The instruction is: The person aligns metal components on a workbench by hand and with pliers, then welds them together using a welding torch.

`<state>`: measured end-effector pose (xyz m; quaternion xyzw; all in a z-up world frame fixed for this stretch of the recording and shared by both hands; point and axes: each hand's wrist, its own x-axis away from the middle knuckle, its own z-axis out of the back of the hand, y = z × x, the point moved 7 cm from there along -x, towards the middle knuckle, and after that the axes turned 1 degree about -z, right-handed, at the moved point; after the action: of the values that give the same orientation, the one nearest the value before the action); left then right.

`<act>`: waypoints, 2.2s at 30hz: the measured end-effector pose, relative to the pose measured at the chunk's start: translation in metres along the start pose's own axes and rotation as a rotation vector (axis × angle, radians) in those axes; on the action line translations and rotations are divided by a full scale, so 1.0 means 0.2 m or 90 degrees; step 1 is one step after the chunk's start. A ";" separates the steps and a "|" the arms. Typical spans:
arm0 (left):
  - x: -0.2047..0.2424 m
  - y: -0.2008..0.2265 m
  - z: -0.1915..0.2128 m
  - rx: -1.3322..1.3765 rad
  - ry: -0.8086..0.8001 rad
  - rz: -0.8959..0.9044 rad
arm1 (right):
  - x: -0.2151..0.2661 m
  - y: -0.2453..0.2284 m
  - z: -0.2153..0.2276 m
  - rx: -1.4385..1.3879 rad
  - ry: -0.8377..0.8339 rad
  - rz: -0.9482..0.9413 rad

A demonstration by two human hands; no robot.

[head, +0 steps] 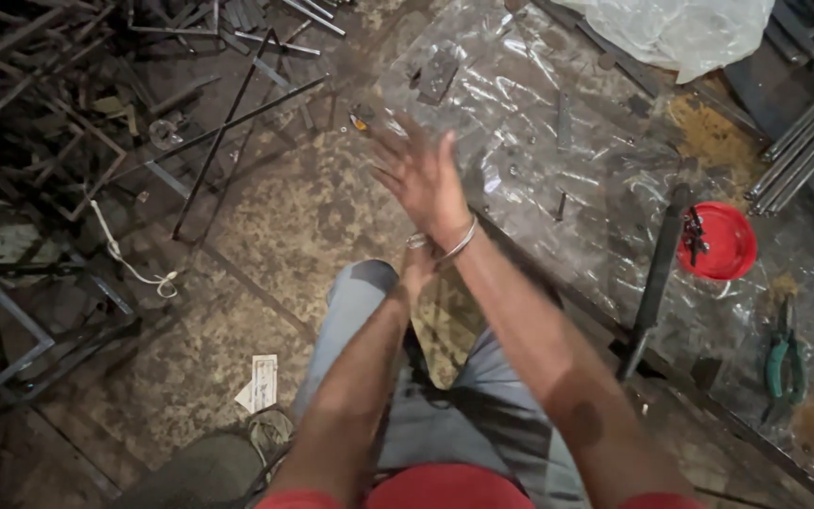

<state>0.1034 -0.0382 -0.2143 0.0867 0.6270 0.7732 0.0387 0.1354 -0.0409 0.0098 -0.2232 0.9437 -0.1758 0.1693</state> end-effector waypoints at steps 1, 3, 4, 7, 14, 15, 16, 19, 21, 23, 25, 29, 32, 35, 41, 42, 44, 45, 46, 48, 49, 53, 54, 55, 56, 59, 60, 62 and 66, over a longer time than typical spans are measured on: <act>-0.01 -0.03 0.08 0.004 0.021 0.013 | 0.02 -0.03 -0.02 0.063 0.100 0.031; 0.03 -0.11 0.22 0.015 0.059 0.046 | 0.06 -0.16 -0.07 0.124 0.224 0.091; 0.08 -0.15 0.27 0.022 0.073 0.061 | 0.13 -0.29 -0.11 0.120 0.249 0.116; 0.13 -0.06 0.34 0.013 0.089 -0.077 | 0.39 -0.49 -0.26 0.297 0.239 0.144; -0.06 0.23 1.20 0.072 0.386 0.018 | 1.23 -0.36 -0.33 0.344 0.253 0.085; -0.08 0.30 1.43 0.102 0.433 -0.005 | 1.32 -0.34 -0.32 0.336 0.269 0.090; -0.07 0.38 1.65 0.124 0.474 -0.029 | 1.39 -0.31 -0.31 0.327 0.285 0.094; 0.00 0.59 2.13 0.250 0.537 -0.070 | 1.54 -0.25 -0.31 0.307 0.317 0.106; 0.03 0.73 2.28 0.336 0.541 -0.098 | 1.57 -0.24 -0.32 0.291 0.319 0.116; 0.04 0.88 2.32 0.413 0.532 -0.134 | 1.54 -0.21 -0.33 0.267 0.305 0.126; 0.09 0.97 2.22 0.475 0.509 -0.163 | 1.48 -0.14 -0.32 0.245 0.285 0.121; 0.28 1.01 1.95 0.549 0.529 -0.178 | 1.42 -0.06 -0.35 0.328 0.262 0.099; 0.45 1.02 2.11 0.608 0.590 -0.245 | 1.47 -0.11 -0.39 0.440 0.258 0.101; 0.59 1.13 2.40 0.658 0.517 -0.291 | 1.49 -0.13 -0.40 0.618 0.315 0.034; 0.62 0.91 2.52 0.752 0.480 -0.144 | 1.19 0.06 -0.46 0.607 0.405 -0.042; 0.56 0.82 2.50 0.840 0.392 -0.119 | 1.13 0.10 -0.52 0.573 0.370 -0.024; 0.49 0.52 2.40 0.922 0.376 -0.050 | 1.07 0.16 -0.65 0.503 0.307 0.005; 0.42 0.38 2.34 0.935 0.382 -0.023 | 1.07 0.16 -0.71 0.492 0.279 0.020; 0.38 0.28 2.28 0.948 0.387 0.004 | 1.08 0.16 -0.76 0.480 0.251 0.035; 0.32 0.11 2.10 0.992 0.362 0.098 | 1.11 0.14 -0.84 0.498 0.257 0.061; 0.28 0.05 2.03 1.003 0.359 0.120 | 1.12 0.12 -0.85 0.525 0.286 0.073; 0.18 -0.06 1.75 1.003 0.334 0.191 | 1.19 0.05 -0.94 0.679 0.318 0.118; 0.17 -0.07 1.68 0.992 0.328 0.204 | 1.21 0.04 -0.97 0.689 0.319 0.132; 0.14 -0.07 1.60 0.980 0.295 0.206 | 1.22 0.02 -1.00 0.698 0.319 0.146; 0.12 -0.07 1.52 0.968 0.262 0.208 | 1.22 0.00 -1.03 0.708 0.319 0.159; 0.09 -0.10 1.27 0.749 0.354 0.237 | 1.18 -0.17 -1.23 1.047 0.300 0.316; 0.10 -0.11 1.15 0.757 0.319 0.256 | 1.15 -0.21 -1.25 1.024 0.303 0.317; 0.13 -0.10 0.92 0.741 0.290 0.277 | 1.06 -0.27 -1.29 0.978 0.298 0.319; 0.23 0.04 0.54 0.694 0.160 0.256 | 0.83 -0.29 -1.28 1.076 0.269 0.264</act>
<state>0.0787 0.0715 -0.1819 0.1186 0.9046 0.3364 -0.2333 -0.0856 -0.1034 0.2191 0.1882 0.5319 -0.8156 0.1283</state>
